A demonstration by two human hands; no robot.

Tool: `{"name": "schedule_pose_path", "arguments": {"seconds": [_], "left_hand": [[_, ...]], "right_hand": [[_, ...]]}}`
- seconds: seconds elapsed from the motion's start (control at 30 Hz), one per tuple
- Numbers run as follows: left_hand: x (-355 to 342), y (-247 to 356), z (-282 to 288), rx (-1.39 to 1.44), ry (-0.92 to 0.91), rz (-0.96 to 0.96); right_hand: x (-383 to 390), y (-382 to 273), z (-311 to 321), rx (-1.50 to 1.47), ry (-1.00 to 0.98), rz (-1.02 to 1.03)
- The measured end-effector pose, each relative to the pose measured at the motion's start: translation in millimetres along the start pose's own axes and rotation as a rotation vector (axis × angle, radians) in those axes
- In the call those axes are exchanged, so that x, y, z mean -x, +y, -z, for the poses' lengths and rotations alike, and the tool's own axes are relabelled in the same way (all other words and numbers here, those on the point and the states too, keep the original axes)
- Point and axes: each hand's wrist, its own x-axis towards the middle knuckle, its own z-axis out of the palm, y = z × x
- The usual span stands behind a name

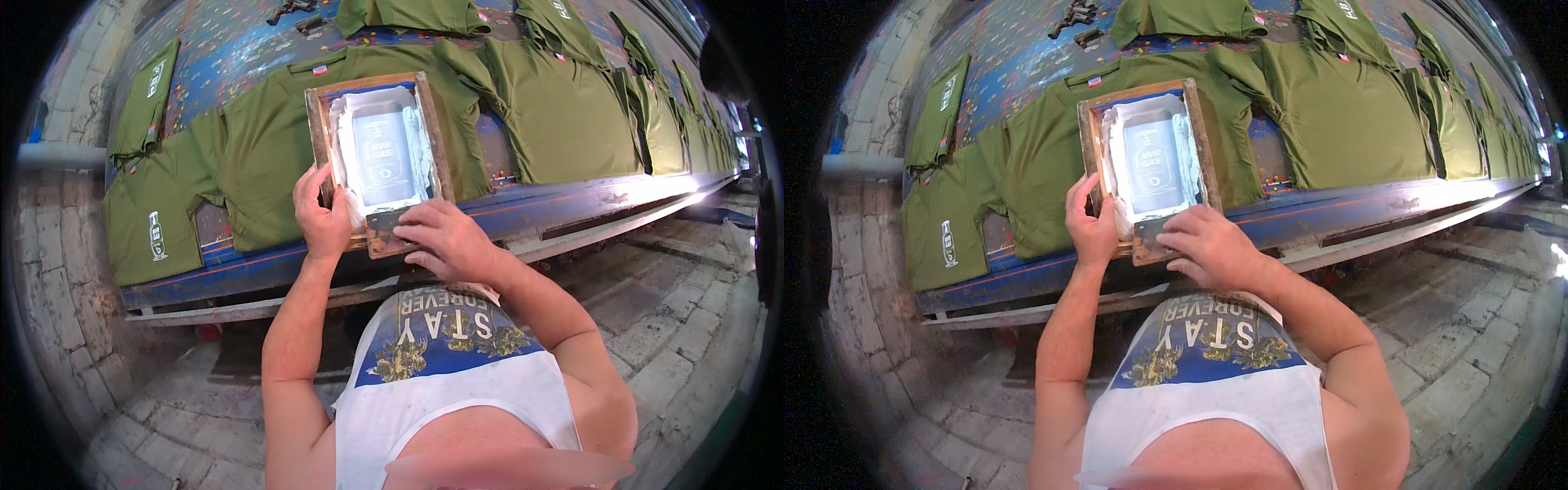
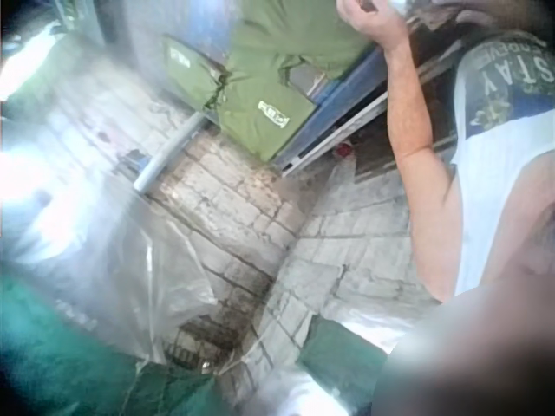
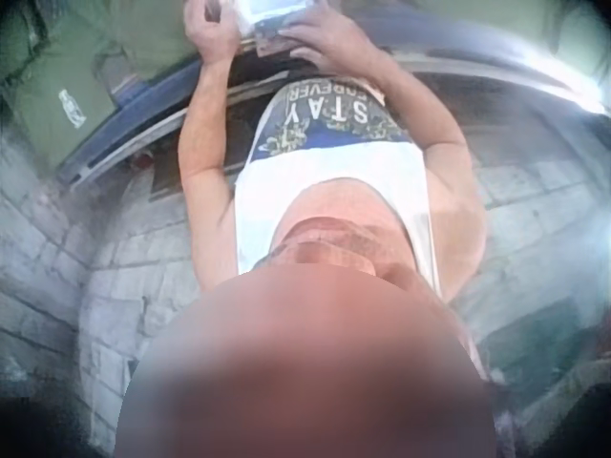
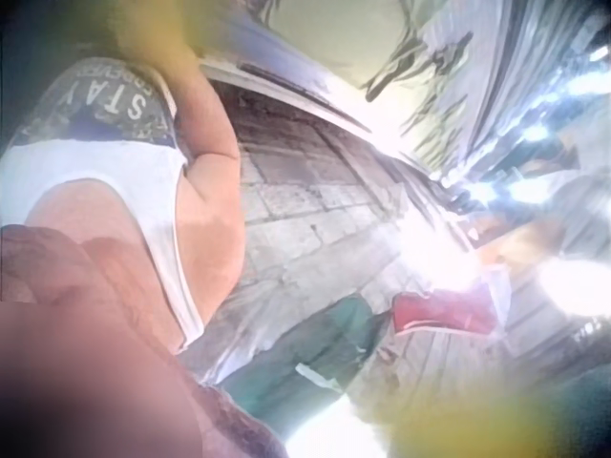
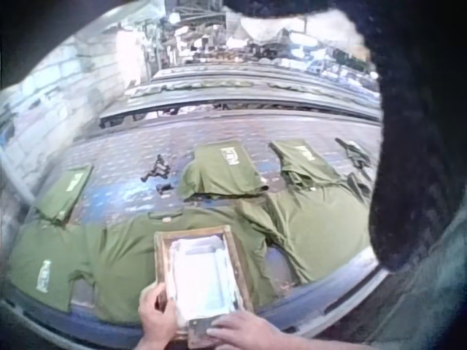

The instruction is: The person holds a wooden screen printing frame over a green t-shirt and repeatedly rubs a dark block across the screen to transfer ink. The person works on one shirt at a time, moving the block back and forth across the screen area. The shirts remain on the table during the process.

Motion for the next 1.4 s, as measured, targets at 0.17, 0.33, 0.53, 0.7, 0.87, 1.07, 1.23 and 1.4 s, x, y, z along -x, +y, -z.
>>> {"name": "schedule_pose_path", "arguments": {"seconds": [0.17,0.33,0.53,0.7,0.87,1.07,1.23,1.4], "left_hand": [[5.5,5.5,6.5,-0.059,0.045,-0.179],[15.1,12.7,11.5,-0.068,0.117,-0.250],[11.0,41.3,4.5,0.013,0.103,-0.066],[-1.7,87.5,-21.7,0.174,0.097,0.103],[21.1,173.7,-149.0,0.301,0.091,0.096],[50.4,267.3,-295.6,0.328,-0.008,0.088],[69.9,323.2,-401.5,0.386,-0.058,0.107],[80.5,347.0,-458.7,0.427,-0.123,0.158]], "right_hand": [[13.3,19.9,-4.1,-0.042,0.509,-0.238],[17.7,52.8,-13.0,-0.652,0.526,-0.575],[32.4,75.0,10.9,-0.675,0.395,-0.506],[50.3,87.7,45.6,-0.804,0.444,-0.441],[159.3,138.8,131.2,-0.838,0.546,-0.463],[277.4,213.9,208.4,-0.792,0.712,-0.586],[358.7,254.6,267.0,-0.864,0.819,-0.634],[405.0,283.9,298.8,-0.797,0.846,-0.700]]}}
